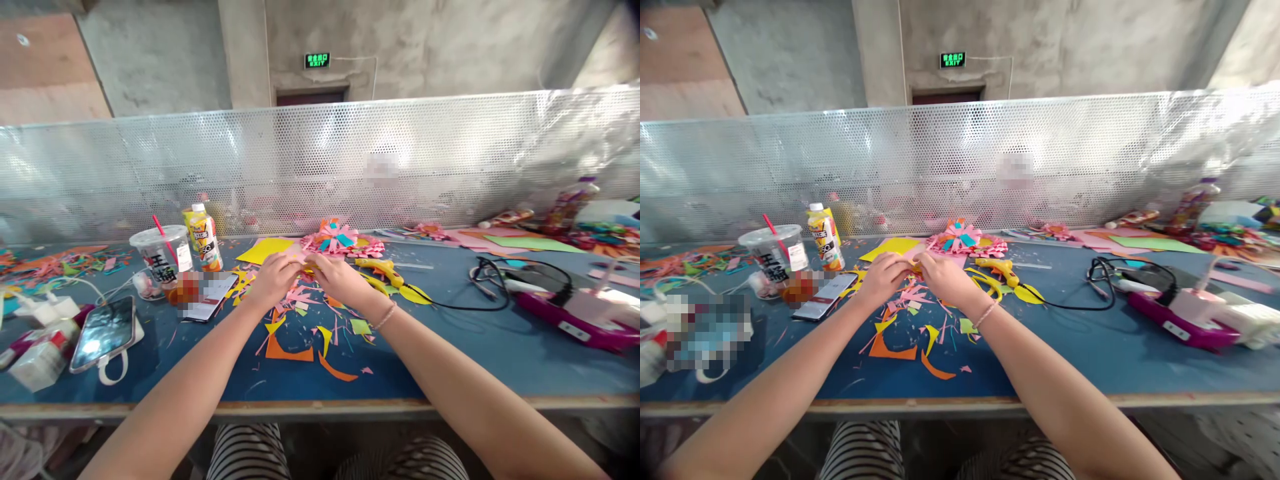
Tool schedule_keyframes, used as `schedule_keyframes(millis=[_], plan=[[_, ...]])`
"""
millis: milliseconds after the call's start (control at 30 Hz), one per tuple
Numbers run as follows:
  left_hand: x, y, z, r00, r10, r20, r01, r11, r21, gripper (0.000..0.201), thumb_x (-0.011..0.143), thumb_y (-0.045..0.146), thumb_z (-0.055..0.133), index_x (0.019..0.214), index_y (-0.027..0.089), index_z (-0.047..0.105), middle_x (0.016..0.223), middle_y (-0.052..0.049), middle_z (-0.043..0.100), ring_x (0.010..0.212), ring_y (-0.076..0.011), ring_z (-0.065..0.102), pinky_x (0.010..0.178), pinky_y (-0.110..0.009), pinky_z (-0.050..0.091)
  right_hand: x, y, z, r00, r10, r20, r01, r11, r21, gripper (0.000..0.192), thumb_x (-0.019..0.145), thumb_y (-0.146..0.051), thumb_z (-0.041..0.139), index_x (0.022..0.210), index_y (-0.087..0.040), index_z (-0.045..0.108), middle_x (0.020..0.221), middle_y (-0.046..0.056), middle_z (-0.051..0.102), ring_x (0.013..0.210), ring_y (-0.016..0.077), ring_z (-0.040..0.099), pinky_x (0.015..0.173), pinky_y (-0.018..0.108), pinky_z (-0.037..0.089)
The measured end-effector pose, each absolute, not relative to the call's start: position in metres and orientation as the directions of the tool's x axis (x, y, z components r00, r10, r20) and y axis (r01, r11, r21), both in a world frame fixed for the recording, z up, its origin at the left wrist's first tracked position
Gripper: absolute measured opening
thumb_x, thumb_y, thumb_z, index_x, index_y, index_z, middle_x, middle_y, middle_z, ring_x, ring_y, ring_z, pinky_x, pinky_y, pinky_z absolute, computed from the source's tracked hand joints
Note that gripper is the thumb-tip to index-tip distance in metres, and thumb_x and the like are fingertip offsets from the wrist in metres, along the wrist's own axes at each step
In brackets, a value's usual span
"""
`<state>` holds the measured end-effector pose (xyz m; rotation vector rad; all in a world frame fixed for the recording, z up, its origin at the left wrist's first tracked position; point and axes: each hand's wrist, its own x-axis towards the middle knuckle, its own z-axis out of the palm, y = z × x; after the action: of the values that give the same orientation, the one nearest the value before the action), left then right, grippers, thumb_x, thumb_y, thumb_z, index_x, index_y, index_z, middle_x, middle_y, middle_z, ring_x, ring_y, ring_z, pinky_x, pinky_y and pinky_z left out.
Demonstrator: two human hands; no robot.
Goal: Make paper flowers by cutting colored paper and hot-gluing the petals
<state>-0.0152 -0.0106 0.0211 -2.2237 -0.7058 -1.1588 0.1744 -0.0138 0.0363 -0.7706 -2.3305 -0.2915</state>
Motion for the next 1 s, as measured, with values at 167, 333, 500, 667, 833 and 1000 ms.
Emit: schedule_keyframes(millis=[167, 333, 500, 667, 833, 1000], plan=[[-0.012, -0.007, 0.016, 0.422, 0.438, 0.794, 0.627, -0.773, 0.093, 0.026, 0.078, 0.021, 0.058, 0.104, 0.020, 0.057, 0.098, -0.006, 0.064, 0.096, -0.0182, 0.057, 0.086, -0.035, 0.045, 0.177, -0.009, 0.038, -0.506, 0.609, 0.611, 0.517, 0.781, -0.350, 0.022, 0.086, -0.021, 0.034, 0.105, -0.016, 0.044, 0.079, 0.004, 0.058, 0.069, 0.0141, 0.055, 0.065, 0.027, 0.042], [-0.007, -0.010, 0.017, 0.417, 0.546, 0.726, 0.534, -0.794, 0.291, 0.034, 0.076, 0.018, 0.058, 0.110, 0.022, 0.056, 0.108, -0.005, 0.063, 0.098, -0.0168, 0.058, 0.087, -0.033, 0.046, 0.182, -0.002, 0.039, -0.486, 0.740, 0.465, 0.445, 0.668, -0.597, 0.018, 0.085, -0.028, 0.035, 0.094, -0.018, 0.046, 0.066, -0.003, 0.044, 0.053, 0.0085, 0.038, 0.049, 0.021, 0.033], [-0.004, -0.012, 0.019, 0.418, 0.523, 0.743, 0.508, -0.812, 0.287, 0.036, 0.076, 0.017, 0.059, 0.111, 0.022, 0.058, 0.110, -0.006, 0.063, 0.102, -0.0180, 0.057, 0.091, -0.036, 0.045, 0.182, 0.004, 0.036, -0.486, 0.747, 0.453, 0.388, 0.649, -0.655, 0.018, 0.085, -0.032, 0.035, 0.090, -0.018, 0.046, 0.068, -0.003, 0.043, 0.057, 0.0095, 0.040, 0.052, 0.022, 0.035], [-0.003, -0.011, 0.017, 0.429, 0.502, 0.751, 0.539, -0.809, 0.233, 0.036, 0.077, 0.016, 0.058, 0.112, 0.022, 0.058, 0.108, -0.007, 0.063, 0.104, -0.0188, 0.056, 0.092, -0.038, 0.044, 0.181, 0.004, 0.037, -0.442, 0.730, 0.521, 0.352, 0.676, -0.648, 0.022, 0.086, -0.035, 0.035, 0.083, -0.018, 0.049, 0.075, 0.001, 0.051, 0.068, 0.0121, 0.046, 0.062, 0.025, 0.041], [-0.001, -0.012, 0.015, 0.387, 0.510, 0.768, 0.565, -0.789, 0.240, 0.037, 0.078, 0.016, 0.056, 0.114, 0.021, 0.057, 0.106, -0.008, 0.062, 0.100, -0.0185, 0.057, 0.091, -0.037, 0.045, 0.186, 0.000, 0.040, -0.443, 0.763, 0.470, 0.383, 0.635, -0.670, 0.037, 0.089, -0.041, 0.025, 0.090, -0.019, 0.055, 0.080, 0.004, 0.057, 0.068, 0.0141, 0.051, 0.061, 0.027, 0.045], [0.001, -0.012, 0.013, 0.320, 0.549, 0.772, 0.573, -0.761, 0.303, 0.034, 0.077, 0.015, 0.057, 0.110, 0.021, 0.059, 0.108, -0.008, 0.062, 0.102, -0.0186, 0.057, 0.091, -0.036, 0.045, 0.193, 0.014, 0.033, -0.519, 0.658, 0.545, 0.410, 0.752, -0.517, 0.032, 0.087, -0.035, 0.031, 0.086, -0.021, 0.060, 0.080, 0.005, 0.058, 0.073, 0.0167, 0.054, 0.068, 0.031, 0.046]])
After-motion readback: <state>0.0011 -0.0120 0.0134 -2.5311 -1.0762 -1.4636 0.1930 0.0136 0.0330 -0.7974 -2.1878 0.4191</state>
